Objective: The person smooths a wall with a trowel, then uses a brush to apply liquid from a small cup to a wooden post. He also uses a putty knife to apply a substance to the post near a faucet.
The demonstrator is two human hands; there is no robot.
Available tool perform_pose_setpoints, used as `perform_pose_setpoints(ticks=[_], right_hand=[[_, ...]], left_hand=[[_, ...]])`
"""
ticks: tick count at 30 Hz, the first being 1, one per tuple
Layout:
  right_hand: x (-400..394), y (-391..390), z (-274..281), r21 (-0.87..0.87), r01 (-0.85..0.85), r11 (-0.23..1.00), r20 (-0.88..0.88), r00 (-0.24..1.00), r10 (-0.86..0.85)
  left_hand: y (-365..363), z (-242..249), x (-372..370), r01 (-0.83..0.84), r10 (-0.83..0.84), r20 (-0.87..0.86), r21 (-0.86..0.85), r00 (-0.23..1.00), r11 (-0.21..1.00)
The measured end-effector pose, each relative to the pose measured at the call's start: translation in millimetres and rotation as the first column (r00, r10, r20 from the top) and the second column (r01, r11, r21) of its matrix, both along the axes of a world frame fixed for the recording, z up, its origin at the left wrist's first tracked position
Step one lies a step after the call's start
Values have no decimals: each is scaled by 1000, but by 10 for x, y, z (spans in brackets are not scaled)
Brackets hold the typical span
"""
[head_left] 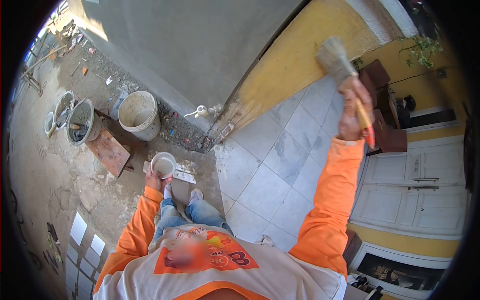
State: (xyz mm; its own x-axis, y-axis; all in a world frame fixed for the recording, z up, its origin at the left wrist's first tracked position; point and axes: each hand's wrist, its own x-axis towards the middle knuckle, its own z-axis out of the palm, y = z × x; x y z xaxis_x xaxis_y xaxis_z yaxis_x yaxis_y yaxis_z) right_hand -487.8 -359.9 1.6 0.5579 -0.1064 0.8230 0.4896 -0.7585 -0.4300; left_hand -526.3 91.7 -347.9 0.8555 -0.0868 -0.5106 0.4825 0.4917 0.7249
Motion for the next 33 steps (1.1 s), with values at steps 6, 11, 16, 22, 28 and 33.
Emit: perform_pose_setpoints(ticks=[6,11,16,22,28,33], right_hand=[[-3,168,-738,-75,-72,995,-343,938,42],[-106,70,764,-39,-87,995,130,987,92],[-46,-94,759,-150,-14,989,134,990,34],[131,32,-1044,-108,-30,994,-126,992,17],[355,327,-2822,-117,-35,992,-323,947,-5],[409,530,-2889,-149,107,983,-130,983,-126]], left_hand=[[-185,162,17,-9,9,-11,-26,1000,1000],[-220,36,-62,87,-87,-22,-2,996,996],[-347,101,-89,67,-69,-34,-40,997,997],[-355,-70,-19,75,-78,-42,-62,996,995],[-266,-862,175,90,-98,-91,-96,991,991],[-240,-1693,504,184,-194,-72,-122,978,975]])
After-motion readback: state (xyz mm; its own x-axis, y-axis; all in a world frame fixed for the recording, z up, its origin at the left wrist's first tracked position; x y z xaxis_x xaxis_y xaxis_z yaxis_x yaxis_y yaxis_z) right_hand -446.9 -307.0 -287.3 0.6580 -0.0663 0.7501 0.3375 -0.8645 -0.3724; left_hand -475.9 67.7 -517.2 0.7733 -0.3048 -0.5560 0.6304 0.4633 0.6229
